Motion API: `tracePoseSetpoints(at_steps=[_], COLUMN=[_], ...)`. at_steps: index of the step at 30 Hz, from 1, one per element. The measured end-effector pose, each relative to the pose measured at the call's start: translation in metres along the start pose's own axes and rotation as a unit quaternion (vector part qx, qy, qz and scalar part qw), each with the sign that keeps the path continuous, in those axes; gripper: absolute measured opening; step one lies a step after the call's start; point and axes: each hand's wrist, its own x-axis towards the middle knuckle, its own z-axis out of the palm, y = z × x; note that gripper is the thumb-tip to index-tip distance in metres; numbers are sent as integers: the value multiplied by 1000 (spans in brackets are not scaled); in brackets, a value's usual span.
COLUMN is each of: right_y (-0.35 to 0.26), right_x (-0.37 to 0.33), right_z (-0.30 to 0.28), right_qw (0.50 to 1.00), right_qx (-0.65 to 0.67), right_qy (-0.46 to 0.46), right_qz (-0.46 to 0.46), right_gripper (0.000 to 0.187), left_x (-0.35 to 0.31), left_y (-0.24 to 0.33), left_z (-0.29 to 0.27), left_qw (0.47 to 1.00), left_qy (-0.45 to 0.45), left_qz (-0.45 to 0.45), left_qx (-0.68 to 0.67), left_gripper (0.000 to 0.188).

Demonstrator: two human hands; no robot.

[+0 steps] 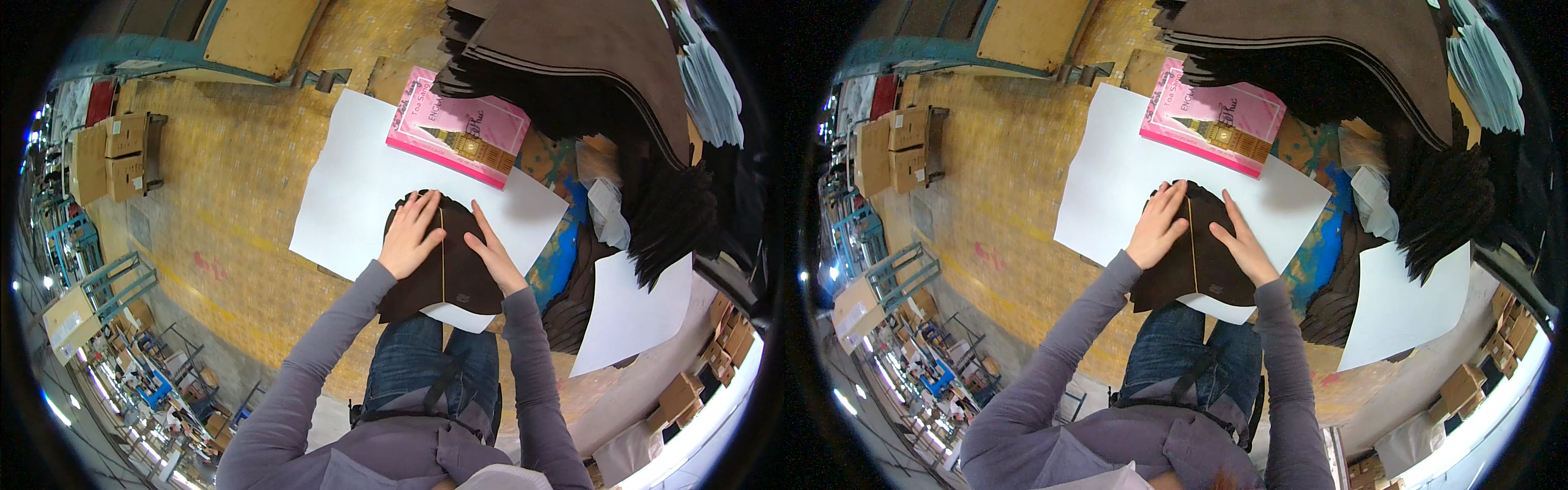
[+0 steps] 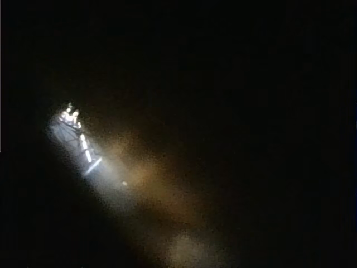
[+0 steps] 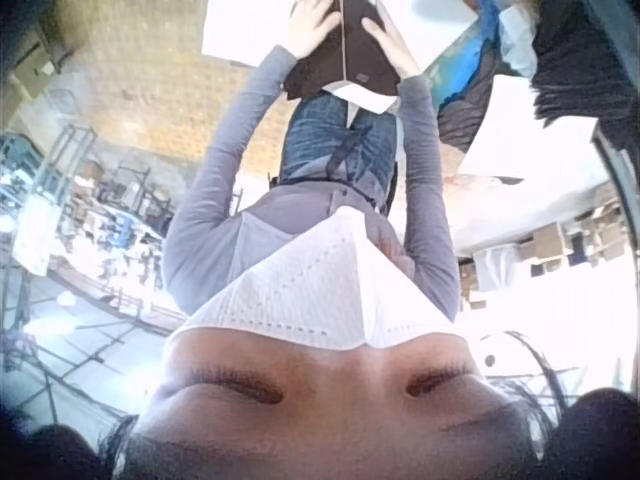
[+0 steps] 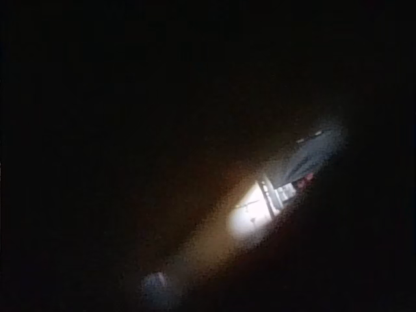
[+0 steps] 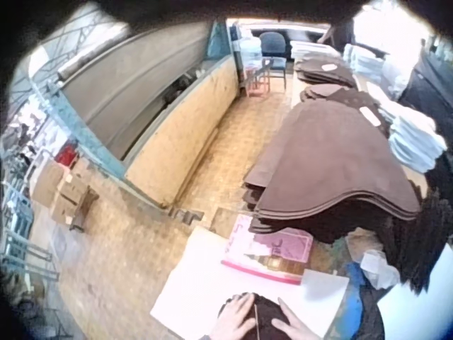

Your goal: The person repeatedly picks up brown fabric pieces from a pile on a table, aligns them, and stacks them. They occasionally insert white paper sheets between the fabric pieces to separate layers. The person continues this repetitive stacking process throughout the clip.

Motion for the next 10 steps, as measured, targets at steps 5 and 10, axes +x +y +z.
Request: tracePoseSetpoints(at_steps=[5, 10], right_y=[6, 7], right_x=[6, 4], right_z=[3, 0], right_qw=[999, 994], right_qx=[-43, -101], right_qy=[6, -24], right_qz=[-24, -34], right_gripper=[64, 66], left_x=[6, 3], left_y=[-25, -42], left_z=[2, -5], left_qw=[984, 975], left_qy=[12, -11], left_qz=[-12, 6], left_qx=[-177, -224], left_gripper=[45, 39])
